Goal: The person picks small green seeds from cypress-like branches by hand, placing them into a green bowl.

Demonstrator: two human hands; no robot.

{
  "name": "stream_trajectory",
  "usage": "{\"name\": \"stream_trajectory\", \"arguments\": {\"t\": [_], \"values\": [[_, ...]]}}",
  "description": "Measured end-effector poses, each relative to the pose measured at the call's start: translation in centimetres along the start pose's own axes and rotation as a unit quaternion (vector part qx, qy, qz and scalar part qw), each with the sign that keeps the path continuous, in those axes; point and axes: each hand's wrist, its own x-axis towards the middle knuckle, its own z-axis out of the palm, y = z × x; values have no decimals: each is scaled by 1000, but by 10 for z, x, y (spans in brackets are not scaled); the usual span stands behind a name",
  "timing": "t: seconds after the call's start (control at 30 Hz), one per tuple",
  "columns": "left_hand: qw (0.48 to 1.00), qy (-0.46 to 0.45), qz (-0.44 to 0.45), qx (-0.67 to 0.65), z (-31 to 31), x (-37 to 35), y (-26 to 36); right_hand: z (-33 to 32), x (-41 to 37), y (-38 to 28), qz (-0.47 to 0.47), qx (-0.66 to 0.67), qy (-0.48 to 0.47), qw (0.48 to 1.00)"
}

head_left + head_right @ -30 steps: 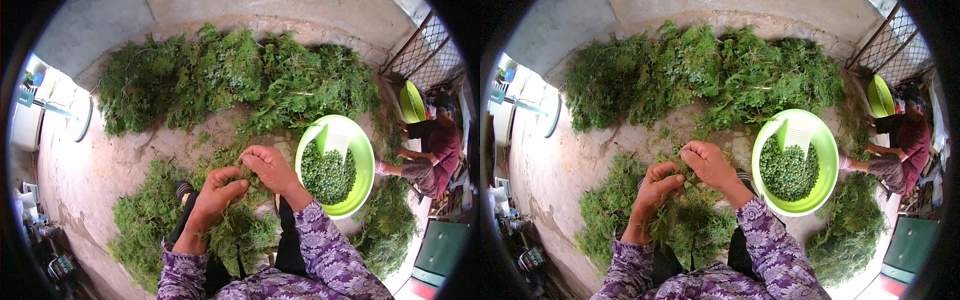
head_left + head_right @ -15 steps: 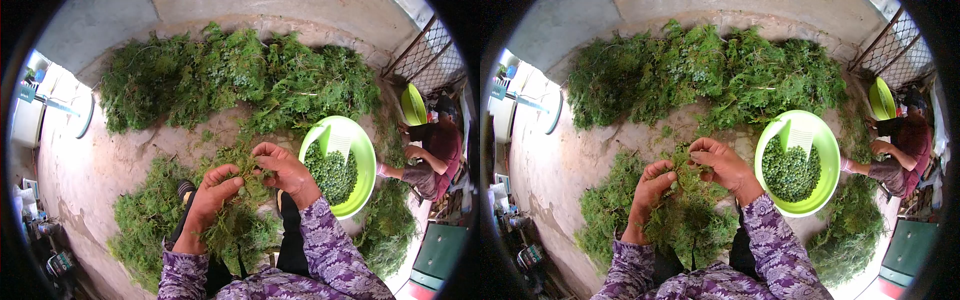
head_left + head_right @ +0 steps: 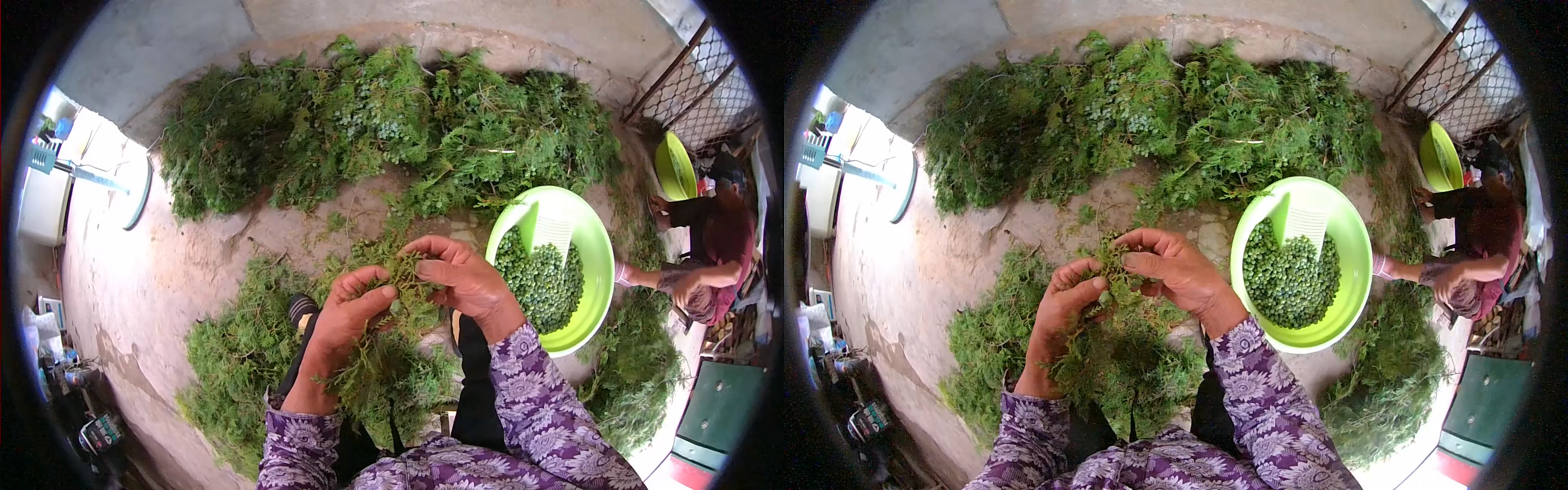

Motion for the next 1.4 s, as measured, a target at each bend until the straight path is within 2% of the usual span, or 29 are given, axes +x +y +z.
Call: {"name": "stream_trajectory", "arguments": {"t": [0.13, 0.2, 0.3, 0.37, 0.5, 0.57, 0.6, 0.73, 0.8, 0.83, 0.9, 0.97, 1.0, 1.03, 1.07, 1.13, 1.17, 1.2, 1.27, 1.33, 1.4], "values": [[1000, -13, -10, 25, 2, -1, 3, 1, -1, 0, -9, -10, 13, 1000], [999, 33, -4, 13, 5, -2, 0, -3, -1, 1, -6, -20, 10, 1000], [1000, 24, 0, 10, 1, -1, -2, -5, -2, 0, 4, -10, 30, 999], [999, 51, 5, 14, 3, -3, 0, 1, -3, -3, 14, 34, 98, 994], [995, 96, 9, -11, -7, 1, -4, -3, -1, -2, 24, 28, 28, 999], [997, 73, 15, -22, -9, 5, -6, -4, -1, 3, 17, -27, 0, 999], [998, 49, 21, -32, -10, 6, -6, -3, -1, 3, 17, -27, 0, 999], [998, 47, 23, -23, -5, 3, -5, -6, 0, 5, 16, 34, 12, 999], [992, 124, 6, -18, 7, -1, 1, -7, 1, 4, 16, 60, 6, 998], [992, 125, 6, -18, 3, 1, 1, -5, 0, 3, 35, 37, -1, 999], [999, 39, 29, -14, -11, 4, 2, -2, -2, 0, 53, 14, -9, 998], [998, 56, 23, 7, -3, 1, 0, 2, -3, -3, 36, -17, 68, 997], [997, 72, 17, 28, 1, 0, -1, -8, -3, -4, 36, -18, 68, 997], [997, 72, 18, 26, 0, 0, -1, -27, -4, -7, -10, 109, 6, 994], [997, 82, 14, 3, -3, -1, 0, -43, -7, -9, -54, 234, -58, 969], [996, 91, 10, -21, -10, 1, 0, -47, -14, -19, -144, 258, -9, 955], [998, 57, 20, -33, -16, 6, -1, -46, -16, -19, -138, 233, 33, 962], [998, 23, 30, -44, -19, 10, -4, -43, -17, -16, -137, 232, 32, 962], [998, 18, 30, -57, -19, 15, -8, -24, -15, -12, -98, 139, 42, 985], [997, 15, 31, -69, -14, 15, -6, -16, -13, -11, -81, 111, 12, 990], [989, 128, 12, -66, -4, 12, 0, -9, -10, -10, -18, 9, 63, 998]]}}
